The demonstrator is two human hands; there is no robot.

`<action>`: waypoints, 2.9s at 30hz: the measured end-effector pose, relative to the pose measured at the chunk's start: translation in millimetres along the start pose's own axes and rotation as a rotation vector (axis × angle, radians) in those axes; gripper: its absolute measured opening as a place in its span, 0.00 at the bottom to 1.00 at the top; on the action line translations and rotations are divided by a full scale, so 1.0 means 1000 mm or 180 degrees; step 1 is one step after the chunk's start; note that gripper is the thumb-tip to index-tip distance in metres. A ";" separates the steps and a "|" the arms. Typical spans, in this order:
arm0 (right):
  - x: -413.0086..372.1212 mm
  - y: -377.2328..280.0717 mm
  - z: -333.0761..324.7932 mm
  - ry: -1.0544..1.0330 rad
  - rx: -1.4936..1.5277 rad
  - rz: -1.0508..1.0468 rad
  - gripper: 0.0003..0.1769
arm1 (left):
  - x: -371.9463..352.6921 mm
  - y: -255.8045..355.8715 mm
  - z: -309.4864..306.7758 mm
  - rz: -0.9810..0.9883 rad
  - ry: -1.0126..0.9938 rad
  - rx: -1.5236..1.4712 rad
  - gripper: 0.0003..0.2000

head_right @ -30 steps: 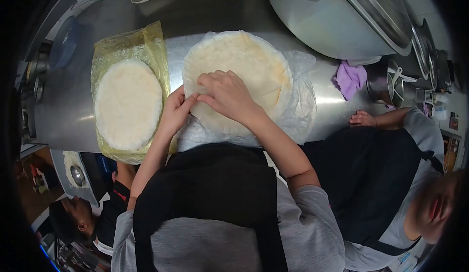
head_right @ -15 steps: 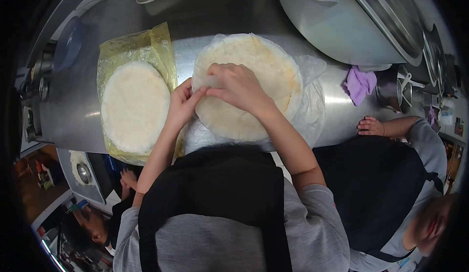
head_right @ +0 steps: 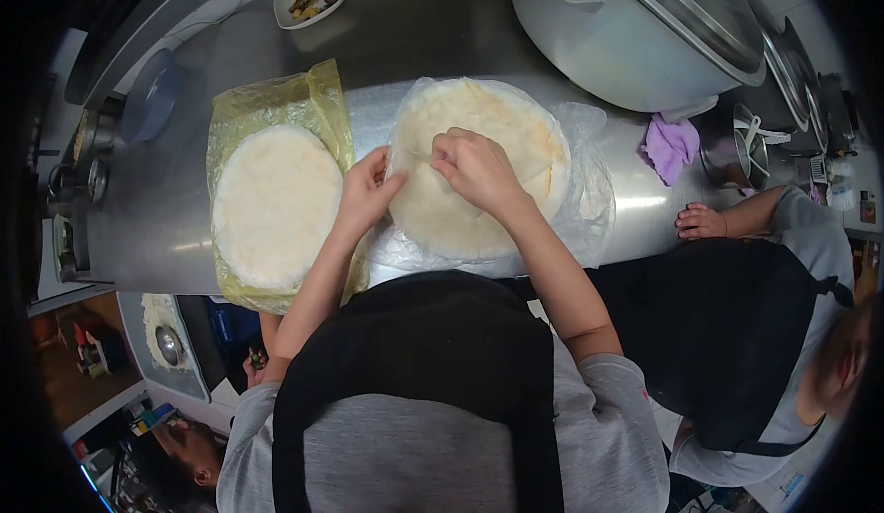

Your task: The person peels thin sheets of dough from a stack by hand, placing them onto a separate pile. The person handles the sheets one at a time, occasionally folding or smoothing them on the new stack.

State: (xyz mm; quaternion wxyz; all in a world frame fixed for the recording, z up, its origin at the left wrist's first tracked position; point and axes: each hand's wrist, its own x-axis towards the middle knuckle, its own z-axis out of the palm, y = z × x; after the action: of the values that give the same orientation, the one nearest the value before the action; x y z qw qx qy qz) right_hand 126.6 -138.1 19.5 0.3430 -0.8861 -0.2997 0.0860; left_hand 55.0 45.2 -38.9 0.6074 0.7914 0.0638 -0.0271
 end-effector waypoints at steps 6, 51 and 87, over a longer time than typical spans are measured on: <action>0.005 -0.020 0.017 0.0422 -0.0429 -0.0507 0.12 | 0.016 0.004 0.006 0.0662 0.0418 -0.0192 0.13; -0.125 0.006 0.007 0.0168 0.0602 0.0626 0.07 | 0.030 0.028 0.055 0.0696 -0.0144 -0.0125 0.08; -0.093 0.059 -0.008 0.1900 0.1883 0.1396 0.28 | 0.037 0.050 0.072 0.1534 -0.0259 0.0903 0.09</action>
State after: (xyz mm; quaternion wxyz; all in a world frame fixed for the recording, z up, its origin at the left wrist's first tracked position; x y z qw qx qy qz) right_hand 82.7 -231.7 -18.3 0.6255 -0.7787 0.0435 -0.0203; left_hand 100.4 -34.4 -14.2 0.4815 0.8591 -0.1551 0.0777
